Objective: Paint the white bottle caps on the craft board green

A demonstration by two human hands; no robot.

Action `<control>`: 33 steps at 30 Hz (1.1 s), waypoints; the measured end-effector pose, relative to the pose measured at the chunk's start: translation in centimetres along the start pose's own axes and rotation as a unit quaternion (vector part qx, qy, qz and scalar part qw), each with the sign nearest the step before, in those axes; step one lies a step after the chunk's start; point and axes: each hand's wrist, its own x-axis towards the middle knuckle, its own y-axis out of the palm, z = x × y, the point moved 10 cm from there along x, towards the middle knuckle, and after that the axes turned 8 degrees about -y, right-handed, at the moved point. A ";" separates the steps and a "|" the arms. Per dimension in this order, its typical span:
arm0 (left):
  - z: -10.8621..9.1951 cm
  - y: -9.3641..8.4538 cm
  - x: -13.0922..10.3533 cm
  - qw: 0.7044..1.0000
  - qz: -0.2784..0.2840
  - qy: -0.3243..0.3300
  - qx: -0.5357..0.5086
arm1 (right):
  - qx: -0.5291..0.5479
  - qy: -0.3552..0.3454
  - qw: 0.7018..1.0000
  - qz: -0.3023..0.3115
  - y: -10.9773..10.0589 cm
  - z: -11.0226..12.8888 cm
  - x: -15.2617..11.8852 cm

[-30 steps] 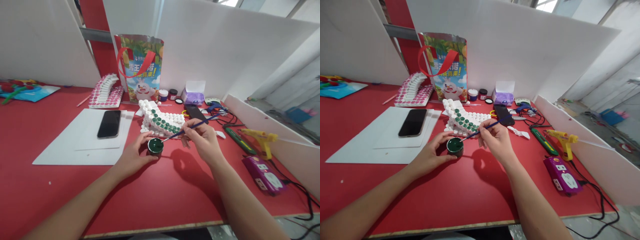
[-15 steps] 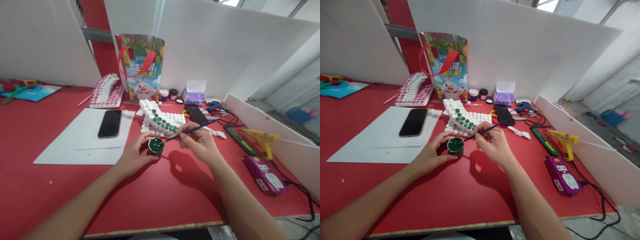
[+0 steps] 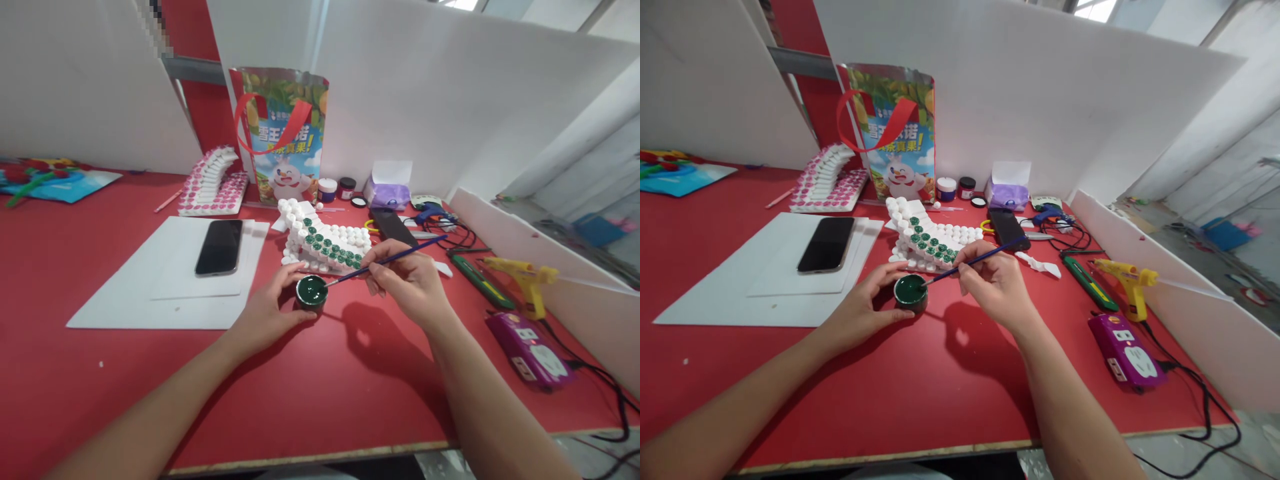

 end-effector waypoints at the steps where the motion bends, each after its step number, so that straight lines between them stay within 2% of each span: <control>1: 0.0 0.0 0.0 1.000 0.000 0.001 0.002 | -0.009 -0.004 1.000 0.002 -0.1 0.1 0.0; 7: 0.4 -0.1 -0.1 1.000 -0.001 0.001 0.016 | -0.052 -0.037 0.998 0.004 -0.8 0.8 -0.2; 12: 0.3 -0.1 -0.1 1.000 0.000 0.003 0.019 | -0.031 -0.042 0.999 -0.016 -1.4 1.0 -0.2; 16: 0.2 -0.1 -0.1 1.000 0.000 0.003 0.012 | 0.002 -0.029 0.999 -0.035 -1.0 0.7 -0.3; 23: 0.1 0.0 -0.1 1.000 0.003 0.001 0.000 | 0.047 0.026 0.997 -0.051 0.0 -1.1 -0.3; 33: 0.2 0.0 -0.1 1.000 0.001 0.000 0.005 | 0.023 0.020 0.996 -0.087 -1.4 -1.3 -0.2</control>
